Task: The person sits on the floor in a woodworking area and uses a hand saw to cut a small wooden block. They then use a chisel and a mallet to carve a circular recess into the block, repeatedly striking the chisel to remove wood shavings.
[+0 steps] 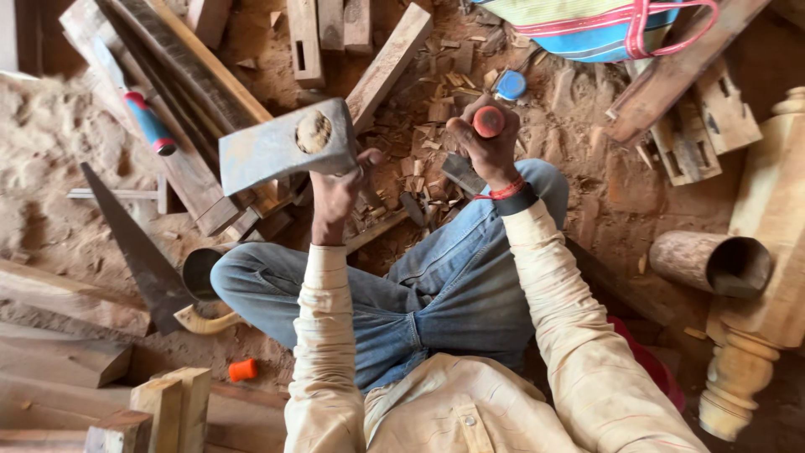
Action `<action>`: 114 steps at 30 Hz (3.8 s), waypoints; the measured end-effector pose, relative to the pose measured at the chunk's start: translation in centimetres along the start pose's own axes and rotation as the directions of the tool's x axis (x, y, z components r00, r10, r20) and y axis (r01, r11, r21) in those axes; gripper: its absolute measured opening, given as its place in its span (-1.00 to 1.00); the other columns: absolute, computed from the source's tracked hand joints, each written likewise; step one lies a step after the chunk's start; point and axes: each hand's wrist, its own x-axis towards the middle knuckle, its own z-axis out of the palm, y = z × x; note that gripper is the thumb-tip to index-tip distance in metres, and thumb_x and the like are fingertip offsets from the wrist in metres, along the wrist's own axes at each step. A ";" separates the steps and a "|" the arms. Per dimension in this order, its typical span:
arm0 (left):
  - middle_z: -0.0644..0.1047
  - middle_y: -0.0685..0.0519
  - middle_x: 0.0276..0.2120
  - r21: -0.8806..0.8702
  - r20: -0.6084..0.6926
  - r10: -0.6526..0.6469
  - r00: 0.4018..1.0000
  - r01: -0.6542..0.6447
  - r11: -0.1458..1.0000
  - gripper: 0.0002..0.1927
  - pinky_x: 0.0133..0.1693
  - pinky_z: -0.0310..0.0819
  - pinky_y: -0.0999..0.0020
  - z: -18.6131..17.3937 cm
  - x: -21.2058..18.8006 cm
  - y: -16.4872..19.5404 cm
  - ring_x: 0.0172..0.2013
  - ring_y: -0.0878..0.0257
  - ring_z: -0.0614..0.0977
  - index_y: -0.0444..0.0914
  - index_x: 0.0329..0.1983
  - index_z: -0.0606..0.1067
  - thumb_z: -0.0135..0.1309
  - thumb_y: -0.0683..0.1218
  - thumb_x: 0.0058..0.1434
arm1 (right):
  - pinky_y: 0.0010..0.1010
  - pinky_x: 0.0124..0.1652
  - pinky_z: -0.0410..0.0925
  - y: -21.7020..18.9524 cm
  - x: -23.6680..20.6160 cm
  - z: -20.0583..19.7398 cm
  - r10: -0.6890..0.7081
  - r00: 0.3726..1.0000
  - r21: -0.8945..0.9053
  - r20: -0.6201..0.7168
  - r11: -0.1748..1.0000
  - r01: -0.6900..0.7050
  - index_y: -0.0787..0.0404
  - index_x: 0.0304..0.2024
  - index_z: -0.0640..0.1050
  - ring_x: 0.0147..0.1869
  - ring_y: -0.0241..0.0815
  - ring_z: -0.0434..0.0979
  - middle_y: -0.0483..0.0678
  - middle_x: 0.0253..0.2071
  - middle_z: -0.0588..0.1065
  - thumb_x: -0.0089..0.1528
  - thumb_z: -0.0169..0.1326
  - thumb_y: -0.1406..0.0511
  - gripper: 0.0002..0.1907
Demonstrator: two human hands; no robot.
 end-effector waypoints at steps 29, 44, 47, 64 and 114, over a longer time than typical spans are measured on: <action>0.53 0.03 -0.63 0.381 0.051 0.109 0.993 -0.120 0.917 -0.69 -0.59 0.45 0.39 1.7 -3.0 -0.4 -0.66 0.32 0.52 -0.26 -0.36 0.52 0.22 0.05 0.34 | -0.45 -0.36 0.44 3.4 -0.2 0.1 -0.116 0.993 -0.280 0.028 0.953 0.119 0.11 -0.44 0.48 -0.44 -0.39 0.47 -0.19 -0.52 0.46 0.25 0.28 0.21 -0.73; 0.41 0.10 -0.67 0.877 0.358 0.429 0.829 -0.456 0.149 -0.82 -0.62 0.28 0.43 5.9 -4.8 18.2 -0.74 0.39 0.36 -0.22 -0.22 0.46 0.22 -0.13 0.48 | -0.48 -0.39 0.38 2.5 -1.9 1.3 -0.118 0.987 -0.340 0.105 0.929 0.147 0.11 -0.48 0.45 -0.46 -0.40 0.45 -0.20 -0.53 0.46 0.24 0.28 0.29 -0.72; 0.47 0.02 -0.61 0.823 0.539 0.012 0.842 -0.524 -0.219 -0.87 -0.81 0.28 0.43 6.9 -4.9 10.8 -0.76 0.32 0.45 -0.34 0.04 0.43 -0.08 -0.20 0.52 | -0.47 -0.38 0.38 2.8 -2.1 1.0 -0.100 0.987 -0.308 0.126 0.942 0.134 0.13 -0.48 0.46 -0.44 -0.40 0.45 -0.20 -0.52 0.47 0.24 0.29 0.28 -0.73; 0.49 -0.02 -0.46 0.408 0.350 0.553 0.756 -0.655 0.636 -0.75 -0.62 0.37 0.49 8.3 -5.8 17.1 -0.63 0.38 0.47 -0.25 0.17 0.37 0.08 -0.32 0.52 | -0.46 -0.36 0.36 2.6 -2.7 0.9 0.015 0.985 -0.231 0.172 0.973 0.026 0.19 -0.49 0.49 -0.42 -0.38 0.45 -0.18 -0.52 0.47 0.23 0.33 0.28 -0.72; 0.46 0.07 -0.56 0.713 -0.055 0.581 0.812 -0.376 0.593 -0.73 -0.40 0.26 0.40 1.5 -4.2 -2.8 -0.50 0.33 0.39 -0.21 -0.43 0.59 0.18 -0.08 0.43 | -0.03 -0.01 0.32 5.5 2.2 2.6 0.699 0.675 -0.922 0.235 -0.059 0.382 0.08 -0.38 0.67 -0.26 0.04 0.63 0.04 -0.37 0.62 0.20 0.10 0.04 -0.69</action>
